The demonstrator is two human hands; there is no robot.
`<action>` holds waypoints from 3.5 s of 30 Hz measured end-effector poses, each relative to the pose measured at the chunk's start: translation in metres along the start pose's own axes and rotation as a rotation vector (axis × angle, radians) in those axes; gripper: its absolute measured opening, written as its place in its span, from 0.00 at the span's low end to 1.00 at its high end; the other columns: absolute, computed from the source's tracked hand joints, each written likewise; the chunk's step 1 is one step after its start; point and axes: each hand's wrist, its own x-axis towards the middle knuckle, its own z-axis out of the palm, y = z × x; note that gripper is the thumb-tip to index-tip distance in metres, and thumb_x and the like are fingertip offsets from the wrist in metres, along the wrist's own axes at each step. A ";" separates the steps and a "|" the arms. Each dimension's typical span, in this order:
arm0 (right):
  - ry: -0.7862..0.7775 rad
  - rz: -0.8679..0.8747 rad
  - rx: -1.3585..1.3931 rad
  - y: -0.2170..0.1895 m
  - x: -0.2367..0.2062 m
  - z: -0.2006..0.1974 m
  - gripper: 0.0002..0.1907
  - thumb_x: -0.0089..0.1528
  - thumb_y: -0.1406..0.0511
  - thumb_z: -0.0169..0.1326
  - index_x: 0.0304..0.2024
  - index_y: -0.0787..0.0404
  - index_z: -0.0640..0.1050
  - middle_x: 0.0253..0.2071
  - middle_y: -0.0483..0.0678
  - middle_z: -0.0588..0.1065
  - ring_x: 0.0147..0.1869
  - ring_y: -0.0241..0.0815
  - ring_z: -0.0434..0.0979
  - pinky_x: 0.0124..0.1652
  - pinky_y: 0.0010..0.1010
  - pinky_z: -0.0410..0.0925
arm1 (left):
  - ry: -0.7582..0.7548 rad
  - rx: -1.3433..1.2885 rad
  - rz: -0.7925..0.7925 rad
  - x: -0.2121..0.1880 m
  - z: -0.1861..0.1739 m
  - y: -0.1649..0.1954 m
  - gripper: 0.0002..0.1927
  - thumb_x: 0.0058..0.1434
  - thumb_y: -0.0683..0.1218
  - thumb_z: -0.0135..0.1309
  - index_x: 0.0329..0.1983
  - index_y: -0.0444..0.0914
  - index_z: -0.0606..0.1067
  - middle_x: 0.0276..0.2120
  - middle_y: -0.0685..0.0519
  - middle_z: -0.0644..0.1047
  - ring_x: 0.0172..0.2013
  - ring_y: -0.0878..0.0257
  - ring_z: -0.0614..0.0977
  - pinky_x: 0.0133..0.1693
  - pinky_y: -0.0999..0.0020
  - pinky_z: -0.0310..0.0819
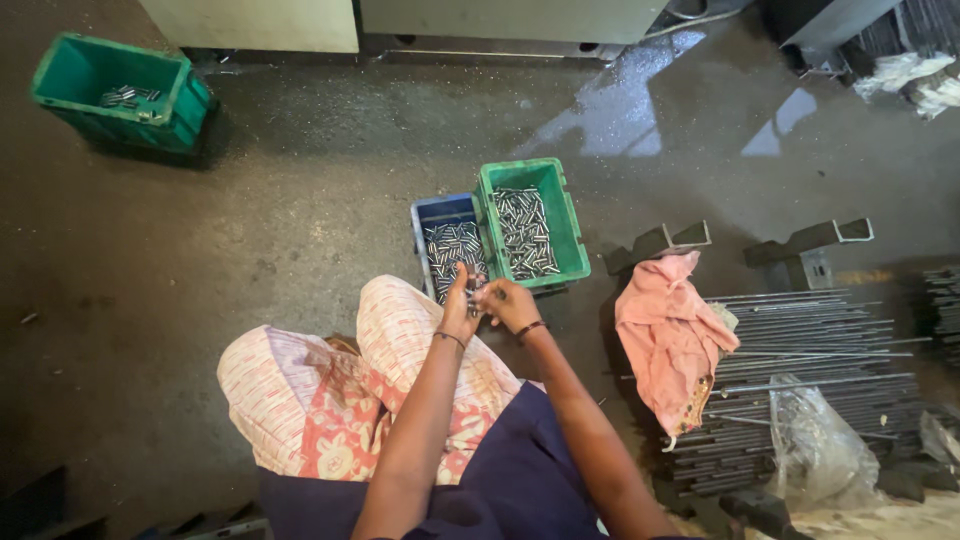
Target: The person sits on the floor and sorts small metal parts by hand, transferring them from a blue bin to a green bin. The hands repeatedly pick up handfuls of parts and place them into the green bin.
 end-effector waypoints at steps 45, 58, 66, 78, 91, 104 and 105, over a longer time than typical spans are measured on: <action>-0.047 0.029 0.399 0.002 -0.006 -0.010 0.12 0.66 0.62 0.59 0.47 0.63 0.79 0.36 0.48 0.77 0.29 0.37 0.75 0.29 0.24 0.70 | 0.093 -0.137 -0.101 0.000 -0.004 0.001 0.24 0.67 0.66 0.46 0.38 0.41 0.71 0.30 0.50 0.78 0.30 0.58 0.82 0.31 0.63 0.79; -0.025 0.075 0.506 -0.014 -0.007 -0.025 0.13 0.68 0.64 0.54 0.51 0.64 0.79 0.34 0.45 0.78 0.32 0.30 0.74 0.28 0.20 0.68 | -0.092 0.036 -0.103 0.002 -0.006 -0.006 0.26 0.72 0.65 0.43 0.41 0.39 0.75 0.25 0.54 0.75 0.23 0.66 0.76 0.21 0.75 0.68; -0.002 0.074 0.386 0.000 0.007 -0.020 0.11 0.65 0.66 0.57 0.48 0.65 0.79 0.32 0.47 0.77 0.30 0.33 0.75 0.26 0.22 0.69 | -0.091 0.145 -0.095 -0.003 -0.001 -0.005 0.25 0.71 0.64 0.44 0.41 0.38 0.74 0.27 0.55 0.76 0.24 0.67 0.76 0.21 0.76 0.66; 0.110 -0.266 0.275 -0.024 0.028 -0.024 0.14 0.71 0.64 0.53 0.57 0.62 0.78 0.47 0.44 0.77 0.46 0.32 0.74 0.45 0.25 0.69 | 0.067 -0.200 0.120 0.000 -0.010 0.003 0.21 0.67 0.66 0.49 0.35 0.46 0.69 0.21 0.60 0.66 0.20 0.68 0.70 0.19 0.73 0.62; 0.129 -0.264 -0.439 -0.031 0.005 0.023 0.15 0.57 0.69 0.64 0.46 0.61 0.79 0.38 0.50 0.81 0.42 0.45 0.81 0.43 0.34 0.73 | 0.068 0.006 0.071 -0.003 0.004 0.000 0.18 0.68 0.64 0.46 0.44 0.47 0.72 0.32 0.59 0.77 0.33 0.67 0.80 0.36 0.72 0.75; -0.081 0.043 0.483 -0.012 0.011 -0.020 0.13 0.64 0.71 0.57 0.52 0.70 0.78 0.43 0.49 0.80 0.43 0.38 0.83 0.45 0.27 0.77 | 0.089 0.144 0.009 0.001 -0.003 -0.004 0.25 0.67 0.69 0.46 0.35 0.44 0.72 0.22 0.61 0.72 0.19 0.72 0.71 0.17 0.79 0.60; -0.077 0.059 0.507 -0.012 0.011 -0.018 0.13 0.64 0.72 0.58 0.51 0.70 0.78 0.44 0.48 0.80 0.43 0.38 0.83 0.45 0.28 0.78 | 0.075 0.150 0.008 0.000 -0.003 -0.005 0.25 0.68 0.68 0.46 0.35 0.44 0.72 0.22 0.61 0.70 0.19 0.73 0.70 0.17 0.79 0.60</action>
